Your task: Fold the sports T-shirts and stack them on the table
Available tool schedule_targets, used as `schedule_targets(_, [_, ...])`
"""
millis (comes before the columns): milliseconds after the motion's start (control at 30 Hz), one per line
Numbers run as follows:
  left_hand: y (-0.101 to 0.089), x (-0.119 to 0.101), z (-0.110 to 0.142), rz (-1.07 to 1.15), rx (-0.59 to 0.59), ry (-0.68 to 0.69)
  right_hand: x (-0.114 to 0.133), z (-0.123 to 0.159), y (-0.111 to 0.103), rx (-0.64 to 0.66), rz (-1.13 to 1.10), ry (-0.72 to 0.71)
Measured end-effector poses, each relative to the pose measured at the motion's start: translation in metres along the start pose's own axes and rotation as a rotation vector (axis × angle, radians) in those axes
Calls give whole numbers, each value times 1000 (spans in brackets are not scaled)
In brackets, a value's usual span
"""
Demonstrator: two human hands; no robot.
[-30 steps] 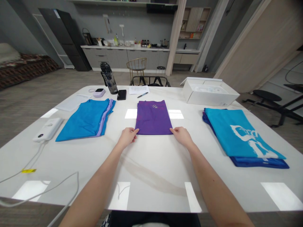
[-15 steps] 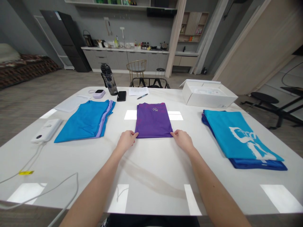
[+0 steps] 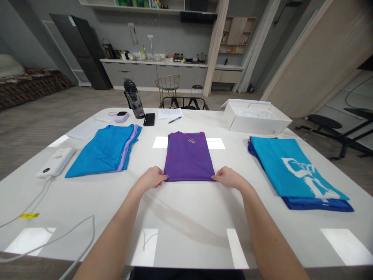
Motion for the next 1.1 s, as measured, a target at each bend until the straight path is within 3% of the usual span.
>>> schedule_targets(100, [2,-2,5,19,62,18,1,4,0,28,-15,11])
schedule_targets(233, [-2,-5,6,-50,-16,-8,0,0,-6,-117,65,52])
schedule_targets(300, [0,-6,5,-39,-10,-9,2,-2,-2,-99,56,27])
schedule_targets(467, [15,-3,11,18,185,-8,0,1,10,77,-20,0])
schedule_targets(567, [18,0,15,25,262,-11,-1,1,7,59,-6,-19])
schedule_targets(633, [9,0,9,-1,172,19,-2,-1,2,-25,5,-34])
schedule_targets(767, [-33,-6,-14,-58,-321,94,-3,-14,-14,-268,-49,-25])
schedule_targets(833, [-44,-17,-30,-106,-471,155,-1,-28,-24,-374,-71,0])
schedule_targets(933, [-49,-37,-63,-172,-533,213,11,-59,-39,-474,-43,2])
schedule_targets(1100, [-60,-53,-116,-230,-588,96,24,-115,-60,-520,-67,52])
Point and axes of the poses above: each hand's wrist, its own z-axis away from the middle knuckle, its own y-axis out of the palm, x = y × z, the point moved 9 cm from there along -z, towards the middle knuckle, and after that the axes turned 6 degrees about z, right-handed, at the moved point
